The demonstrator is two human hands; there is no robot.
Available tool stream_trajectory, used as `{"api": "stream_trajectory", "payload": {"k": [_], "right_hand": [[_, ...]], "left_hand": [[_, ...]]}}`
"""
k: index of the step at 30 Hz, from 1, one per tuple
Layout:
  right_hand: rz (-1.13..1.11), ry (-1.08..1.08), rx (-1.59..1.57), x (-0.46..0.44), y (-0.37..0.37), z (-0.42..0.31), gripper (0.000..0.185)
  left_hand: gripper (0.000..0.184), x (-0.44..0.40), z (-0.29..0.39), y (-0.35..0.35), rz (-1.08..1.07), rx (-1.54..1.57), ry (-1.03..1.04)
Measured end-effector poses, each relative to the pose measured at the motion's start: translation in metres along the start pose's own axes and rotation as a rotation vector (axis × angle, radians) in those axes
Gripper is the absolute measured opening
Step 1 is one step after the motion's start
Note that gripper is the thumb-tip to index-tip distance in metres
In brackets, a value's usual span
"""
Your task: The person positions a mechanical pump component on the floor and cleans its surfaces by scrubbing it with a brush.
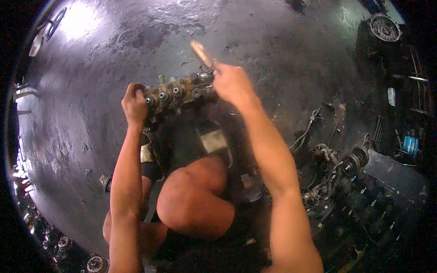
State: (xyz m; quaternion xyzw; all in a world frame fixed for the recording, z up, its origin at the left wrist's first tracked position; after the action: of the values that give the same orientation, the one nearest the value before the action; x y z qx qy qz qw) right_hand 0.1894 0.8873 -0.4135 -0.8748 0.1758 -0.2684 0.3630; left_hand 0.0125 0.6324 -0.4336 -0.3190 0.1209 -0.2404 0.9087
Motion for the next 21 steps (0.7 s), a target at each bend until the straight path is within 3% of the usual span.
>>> {"api": "stream_trajectory", "payload": {"k": [1, 2, 4, 6, 8, 10, 14, 16, 17, 18, 19, 21], "right_hand": [[0.146, -0.057, 0.016, 0.015, -0.021, 0.0, 0.035], [0.138, -0.051, 0.013, 0.03, -0.027, 0.008, 0.035], [0.196, 0.023, -0.363, 0.066, -0.041, 0.037, 0.034], [0.179, 0.028, -0.711, 0.095, -0.009, 0.066, 0.023], [0.058, 0.082, -0.803, 0.12, 0.044, 0.111, 0.023], [0.149, 0.026, -0.678, 0.145, 0.066, 0.128, 0.023], [0.174, 0.176, -0.954, 0.168, 0.13, 0.173, 0.029], [0.219, 0.187, -1.222, 0.144, 0.163, 0.163, 0.03], [0.172, 0.099, -0.729, 0.11, 0.179, 0.169, 0.024], [0.312, -0.173, -0.378, 0.07, 0.138, 0.102, 0.029], [0.131, 0.019, -0.806, 0.027, 0.148, 0.098, 0.037], [0.152, 0.052, -0.933, -0.011, 0.119, 0.076, 0.043]], "left_hand": [[0.02, -0.005, -0.002, -0.001, 0.008, -0.011, -0.007], [0.02, -0.01, -0.001, 0.0, 0.001, -0.014, -0.014], [0.025, -0.02, 0.003, 0.003, -0.023, -0.015, -0.028], [0.029, -0.036, -0.005, 0.012, -0.108, -0.008, -0.071], [0.031, -0.05, -0.005, 0.019, -0.169, -0.047, -0.117], [0.031, -0.064, -0.002, 0.023, -0.176, -0.082, -0.112], [0.032, -0.075, -0.003, 0.029, -0.224, -0.103, -0.173], [0.032, -0.076, -0.008, 0.028, -0.2, -0.104, -0.18], [0.032, -0.074, -0.009, 0.026, -0.179, -0.099, -0.18], [0.032, -0.074, -0.01, 0.026, -0.179, -0.104, -0.188], [0.032, -0.074, -0.008, 0.026, -0.171, -0.111, -0.164], [0.032, -0.084, -0.004, 0.025, -0.157, -0.12, -0.138]]}}
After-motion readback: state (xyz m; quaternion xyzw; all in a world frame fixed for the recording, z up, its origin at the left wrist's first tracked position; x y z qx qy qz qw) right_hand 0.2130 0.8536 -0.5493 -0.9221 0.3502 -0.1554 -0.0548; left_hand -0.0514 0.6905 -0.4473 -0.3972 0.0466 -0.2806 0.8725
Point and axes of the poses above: each hand's wrist, its own x-axis away from the middle knuckle, its own y-axis out of the palm, z = x × y, the point moved 10 cm from there along -x, towards the middle knuckle, and after that the axes turned 9 degrees about -z, right-handed, at the moved point
